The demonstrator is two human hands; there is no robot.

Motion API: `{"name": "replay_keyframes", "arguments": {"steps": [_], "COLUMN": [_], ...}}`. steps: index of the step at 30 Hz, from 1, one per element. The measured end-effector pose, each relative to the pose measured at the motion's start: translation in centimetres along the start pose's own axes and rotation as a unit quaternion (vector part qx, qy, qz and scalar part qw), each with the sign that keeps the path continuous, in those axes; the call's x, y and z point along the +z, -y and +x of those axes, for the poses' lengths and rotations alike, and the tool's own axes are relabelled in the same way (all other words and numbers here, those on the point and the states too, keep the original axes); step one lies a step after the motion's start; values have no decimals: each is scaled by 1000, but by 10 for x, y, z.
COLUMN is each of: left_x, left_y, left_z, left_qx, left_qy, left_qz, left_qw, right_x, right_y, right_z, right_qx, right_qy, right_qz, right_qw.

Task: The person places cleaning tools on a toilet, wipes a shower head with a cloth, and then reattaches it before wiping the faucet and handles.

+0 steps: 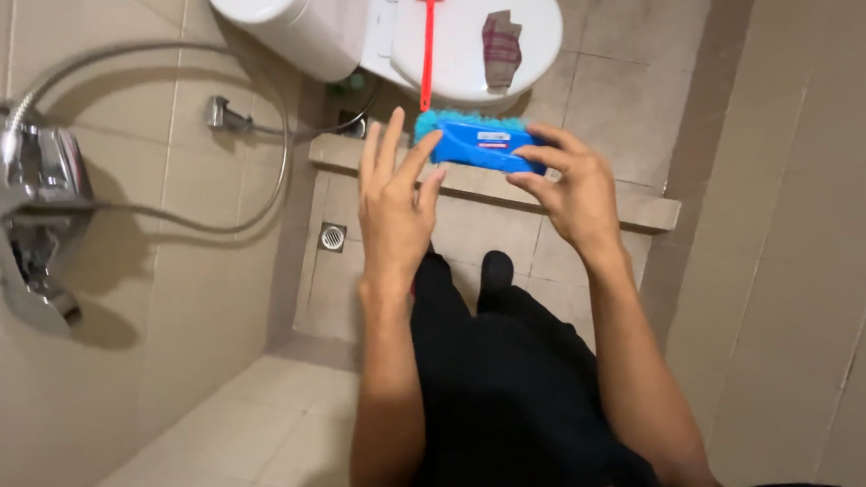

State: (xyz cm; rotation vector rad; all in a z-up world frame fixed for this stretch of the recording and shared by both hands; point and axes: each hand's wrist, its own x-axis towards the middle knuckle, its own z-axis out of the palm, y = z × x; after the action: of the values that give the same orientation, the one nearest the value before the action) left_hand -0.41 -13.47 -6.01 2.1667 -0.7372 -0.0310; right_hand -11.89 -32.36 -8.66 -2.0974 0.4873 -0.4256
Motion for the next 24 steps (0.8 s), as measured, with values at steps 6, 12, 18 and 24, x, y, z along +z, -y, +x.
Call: {"name": "replay_keyframes", "arguments": {"steps": [6,12,18,24], "left_x": [29,39,55,94], "left_y": [29,35,69,114], "left_z": [19,45,60,58], "left_qx": [32,-82,-121,-261], "left_qy": [84,166,182,186], "left_qz": [-2,-208,-284,-480], "left_qw": [996,961,934,817], "right_x": [32,77,126,154], "right_y": [-28,-17,-21,-32], "right_z": [16,26,33,37], "right_qx": [211,313,325,370], "right_qy": [-48,-122,-185,-214], "right_qz": [127,225,153,161], "right_qw": [968,915,915,889]}}
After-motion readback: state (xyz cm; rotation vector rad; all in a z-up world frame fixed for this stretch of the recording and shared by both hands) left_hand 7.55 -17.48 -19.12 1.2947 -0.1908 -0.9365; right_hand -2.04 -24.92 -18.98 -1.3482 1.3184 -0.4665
